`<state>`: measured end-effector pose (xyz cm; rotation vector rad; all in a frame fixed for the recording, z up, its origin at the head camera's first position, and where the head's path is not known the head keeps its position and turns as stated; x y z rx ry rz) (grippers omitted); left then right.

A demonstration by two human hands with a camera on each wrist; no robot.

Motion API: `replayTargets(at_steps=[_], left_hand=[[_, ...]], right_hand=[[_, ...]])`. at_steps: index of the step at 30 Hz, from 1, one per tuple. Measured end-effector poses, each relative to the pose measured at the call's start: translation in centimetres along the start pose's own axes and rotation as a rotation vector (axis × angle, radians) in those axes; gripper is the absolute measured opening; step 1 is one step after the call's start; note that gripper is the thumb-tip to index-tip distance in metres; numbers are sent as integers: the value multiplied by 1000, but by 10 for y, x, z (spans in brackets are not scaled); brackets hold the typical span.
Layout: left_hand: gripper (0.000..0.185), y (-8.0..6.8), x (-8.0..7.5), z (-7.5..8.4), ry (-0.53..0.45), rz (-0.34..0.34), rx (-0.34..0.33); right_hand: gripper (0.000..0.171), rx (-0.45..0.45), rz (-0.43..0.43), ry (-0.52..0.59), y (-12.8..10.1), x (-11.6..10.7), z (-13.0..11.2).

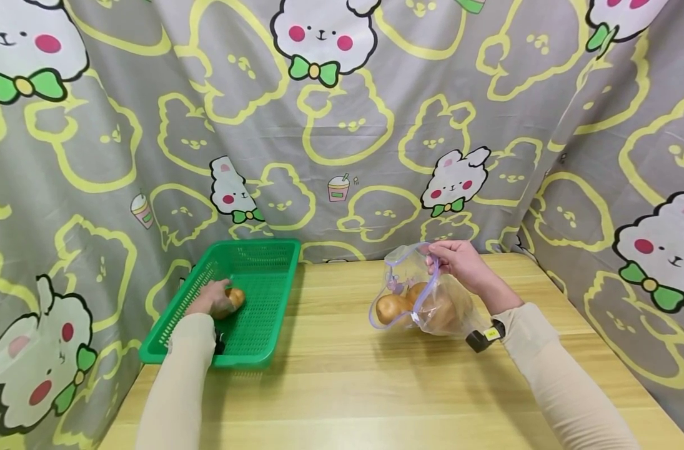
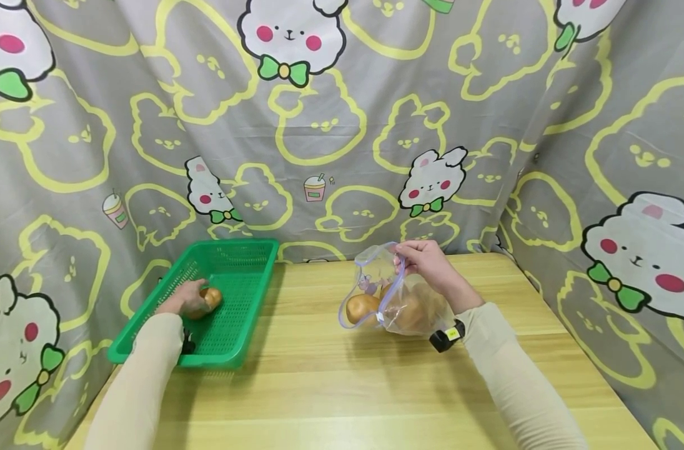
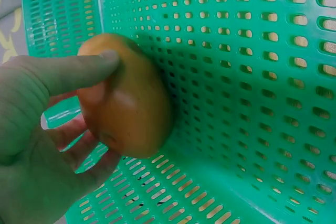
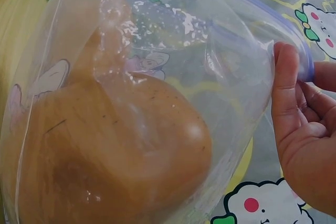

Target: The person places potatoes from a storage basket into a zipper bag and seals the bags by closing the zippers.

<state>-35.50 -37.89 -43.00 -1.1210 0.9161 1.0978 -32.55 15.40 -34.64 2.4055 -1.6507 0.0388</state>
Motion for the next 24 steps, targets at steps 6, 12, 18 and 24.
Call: replayTargets(at_steps=[6,12,18,24], left_hand=[[63,5,4,0,-34,-20,48],[60,4,8,2,-175,-77,101],[67,4,12,3,-231,-129,137],[76,4,13,7,-227,-160,154]], right_hand=[[32,-2,-5,-5,-1,0,-1],[28,-3,-2,-13,-2,0,-2],[23,-10,-12,-14,-2,-1,-1],[29,-12,-12,-19,-2,-1,-2]])
Point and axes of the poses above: each hand's wrist, its own y-axis towards the middle knuckle, its own x-axis out of the palm, z = x × y, the point moved 5 cm from there along y, towards the middle knuckle, and after that the axes turned 6 degrees about y, right-handed, at the moved point
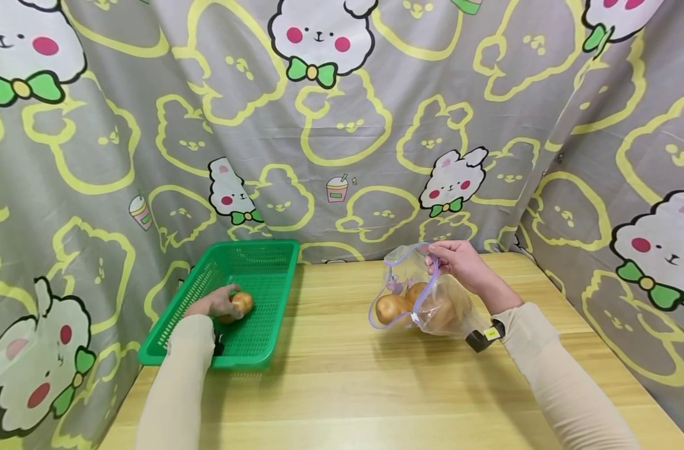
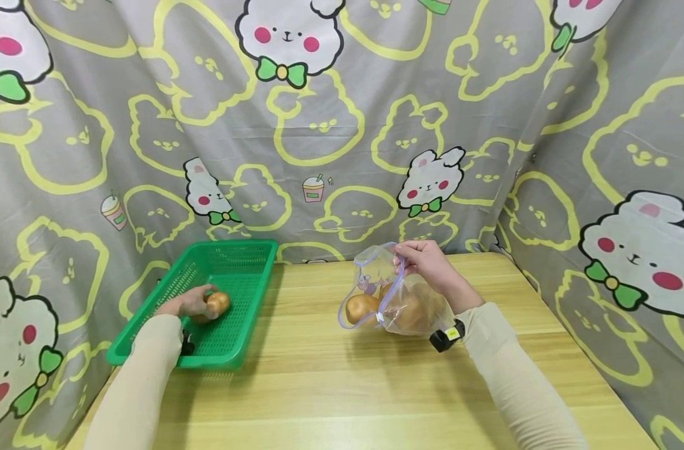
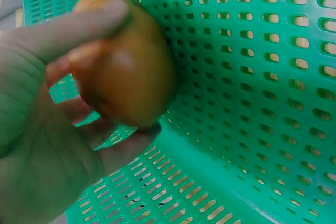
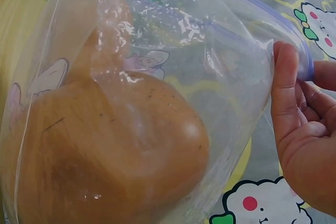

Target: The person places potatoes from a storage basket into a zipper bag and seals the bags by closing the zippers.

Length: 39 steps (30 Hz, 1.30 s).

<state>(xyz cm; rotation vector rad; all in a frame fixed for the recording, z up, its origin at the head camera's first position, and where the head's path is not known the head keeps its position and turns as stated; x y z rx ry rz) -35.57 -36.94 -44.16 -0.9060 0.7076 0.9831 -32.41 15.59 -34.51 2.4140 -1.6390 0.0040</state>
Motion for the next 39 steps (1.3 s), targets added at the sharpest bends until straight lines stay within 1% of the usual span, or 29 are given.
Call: replayTargets(at_steps=[3,7,12,15,17,18,20,24,27,29,33,36,39], left_hand=[[72,0,0,4,-51,14,11],[69,-1,-3,9,-123,42,16],[69,-2,-12,20,-151,54,19],[69,-4,-20,30,-172,65,32],[68,-5,-25,37,-176,78,57],[67,-6,-26,41,-176,84,73],[67,-9,-29,50,-180,97,100],[66,-12,-32,71,-141,129,159],[66,-13,-32,89,-119,144,207],[67,-15,-31,102,-123,153,238],[70,-21,-26,130,-147,167,279],[71,-27,-20,151,-160,183,297],[71,-30,-13,166,-167,202,315]], right_hand=[[24,-2,-2,4,0,1,-1],[22,1,-4,13,0,2,-1],[22,8,0,23,-1,2,-1],[30,6,1,17,0,0,-1],[38,6,-1,15,0,1,-1],[39,7,-2,12,0,0,0],[35,10,-1,8,1,1,1],[23,8,-4,7,2,2,2],[22,9,-2,5,2,2,2],[22,11,2,3,2,2,2],[22,10,-2,12,1,2,2],[23,7,-7,27,0,2,1],[22,-2,-15,43,-1,3,1]])
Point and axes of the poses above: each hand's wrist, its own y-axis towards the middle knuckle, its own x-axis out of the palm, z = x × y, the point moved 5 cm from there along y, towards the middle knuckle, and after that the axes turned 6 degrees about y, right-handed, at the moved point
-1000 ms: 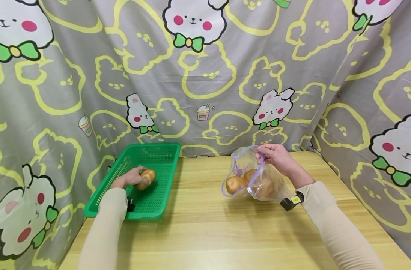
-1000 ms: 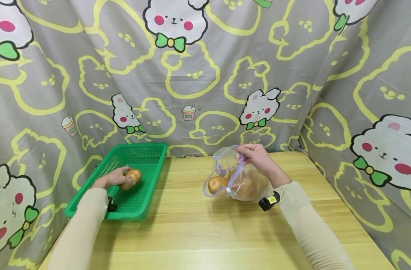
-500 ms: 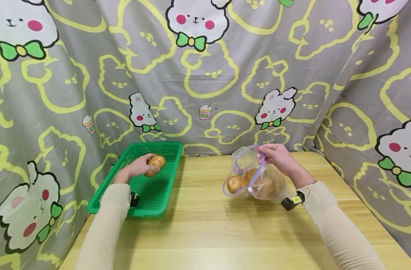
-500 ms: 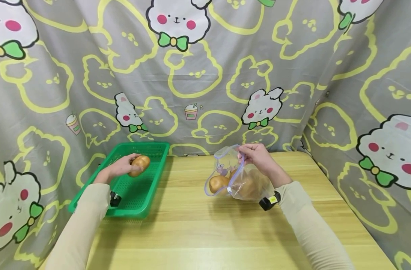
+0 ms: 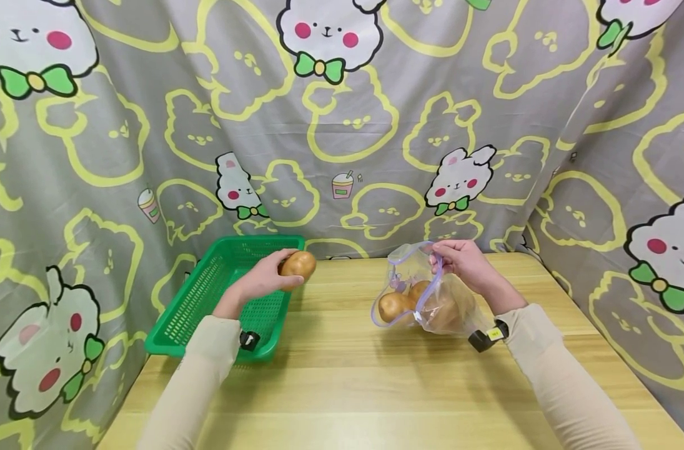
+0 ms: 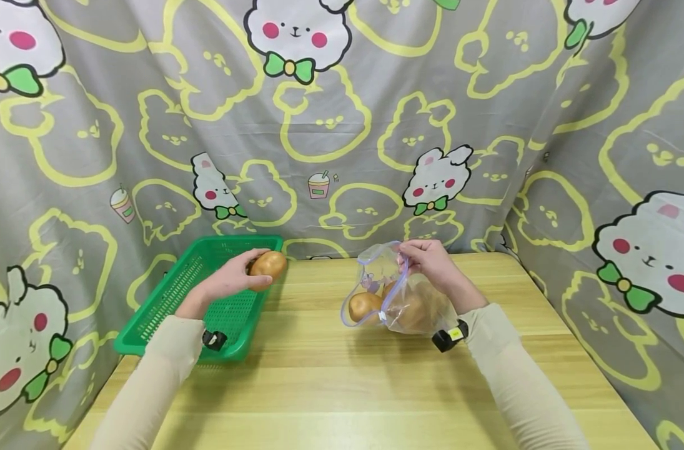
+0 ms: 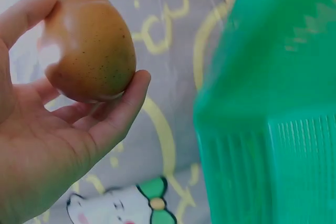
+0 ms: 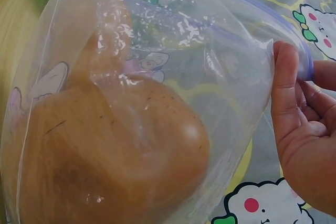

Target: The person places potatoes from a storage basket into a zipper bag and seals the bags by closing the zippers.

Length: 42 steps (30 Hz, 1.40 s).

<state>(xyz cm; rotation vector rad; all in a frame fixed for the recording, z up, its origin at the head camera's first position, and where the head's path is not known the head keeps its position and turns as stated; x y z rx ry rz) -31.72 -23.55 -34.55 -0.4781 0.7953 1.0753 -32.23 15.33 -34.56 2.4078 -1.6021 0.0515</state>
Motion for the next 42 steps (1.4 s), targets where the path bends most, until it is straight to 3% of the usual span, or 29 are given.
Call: replayTargets(at_steps=[13,23,33,38,42], left_hand=[[64,-2,30,31,-112,55,-62],[67,4,57,54,-192,68,22],[68,12,83,88,-245,71,178],[73,14,95,103,-206,99,236],[74,15,104,112,-133,137,207]], right_hand=[[24,-10,-1,8,-1,-1,0],[23,-15,-8,20,-3,0,-2],[23,-14,-10,21,-3,0,-1],[22,-15,-12,10,-2,0,-1],[23,-18,-14,5,-2,-1,-1]])
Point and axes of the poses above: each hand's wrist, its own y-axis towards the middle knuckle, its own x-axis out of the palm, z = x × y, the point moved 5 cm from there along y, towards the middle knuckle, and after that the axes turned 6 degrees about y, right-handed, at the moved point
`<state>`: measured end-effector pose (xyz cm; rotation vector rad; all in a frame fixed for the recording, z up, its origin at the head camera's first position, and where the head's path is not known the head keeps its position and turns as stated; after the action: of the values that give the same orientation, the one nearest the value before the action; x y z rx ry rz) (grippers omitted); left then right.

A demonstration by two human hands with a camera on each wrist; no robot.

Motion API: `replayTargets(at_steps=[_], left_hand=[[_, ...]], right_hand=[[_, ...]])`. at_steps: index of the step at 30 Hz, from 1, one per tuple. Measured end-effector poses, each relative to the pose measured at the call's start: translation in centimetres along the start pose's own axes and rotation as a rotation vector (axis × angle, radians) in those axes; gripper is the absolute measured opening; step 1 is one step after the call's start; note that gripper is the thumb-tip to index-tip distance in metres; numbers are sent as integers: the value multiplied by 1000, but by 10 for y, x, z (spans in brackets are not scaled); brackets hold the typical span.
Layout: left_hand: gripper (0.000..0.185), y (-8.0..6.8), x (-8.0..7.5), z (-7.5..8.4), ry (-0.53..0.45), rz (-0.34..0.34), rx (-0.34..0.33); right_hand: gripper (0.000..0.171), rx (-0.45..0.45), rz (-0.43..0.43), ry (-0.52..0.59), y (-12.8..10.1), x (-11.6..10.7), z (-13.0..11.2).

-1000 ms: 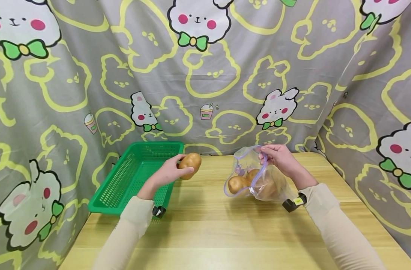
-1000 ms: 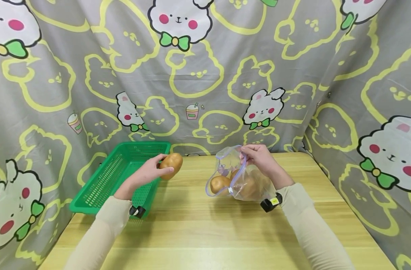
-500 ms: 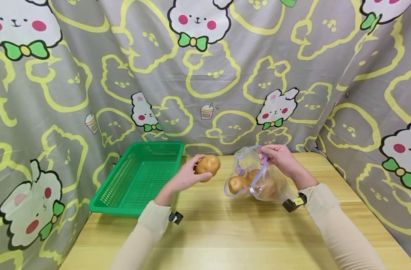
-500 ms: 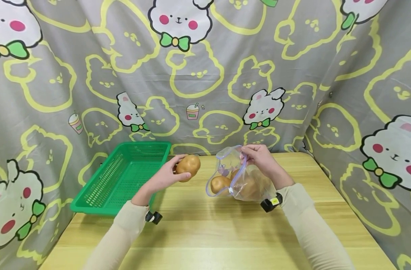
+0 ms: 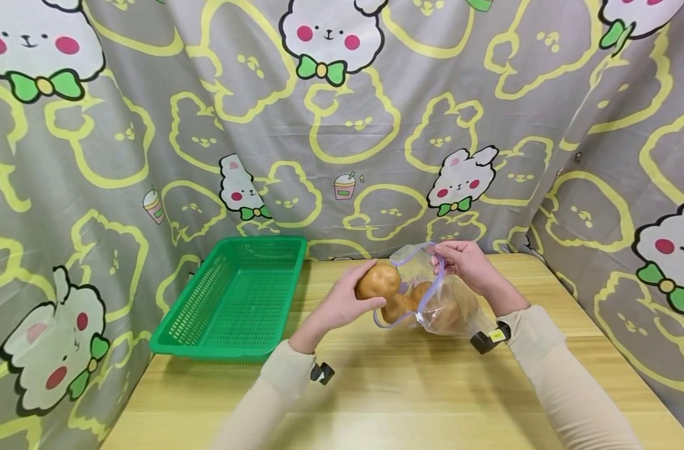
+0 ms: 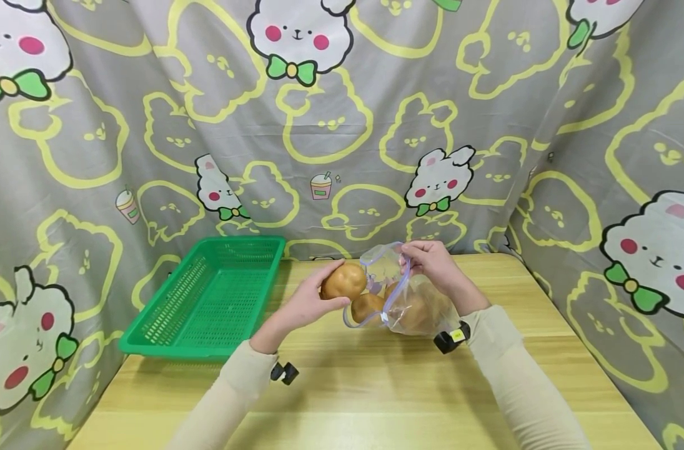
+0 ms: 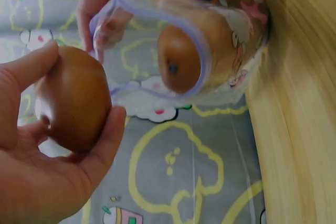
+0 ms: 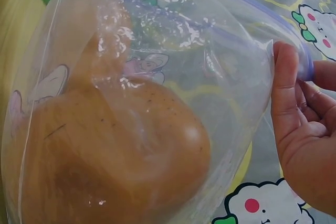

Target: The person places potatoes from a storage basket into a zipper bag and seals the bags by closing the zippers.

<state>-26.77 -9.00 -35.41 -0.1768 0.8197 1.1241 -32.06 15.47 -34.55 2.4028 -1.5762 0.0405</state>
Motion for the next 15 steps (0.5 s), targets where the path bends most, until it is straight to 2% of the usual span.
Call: replayTargets(at_steps=[4,10,15], left_hand=[[74,1,11,5,47,8,-26],[75,0,26,11,93,-31,-14],[75,1,35,12,132,-29,-33]], right_hand=[[22,-5,-1,3,0,1,0],[23,-3,7,14,-1,3,-1],[22,6,11,7,-1,4,-2]])
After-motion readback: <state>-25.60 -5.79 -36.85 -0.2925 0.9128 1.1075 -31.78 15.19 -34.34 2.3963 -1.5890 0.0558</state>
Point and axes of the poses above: each hand's wrist, its own y-axis towards the middle knuckle, its own x-axis out of the palm, z = x × y, the point moved 5 cm from there along y, towards the middle knuckle, and after that the axes turned 6 degrees about y, right-handed, at the moved point
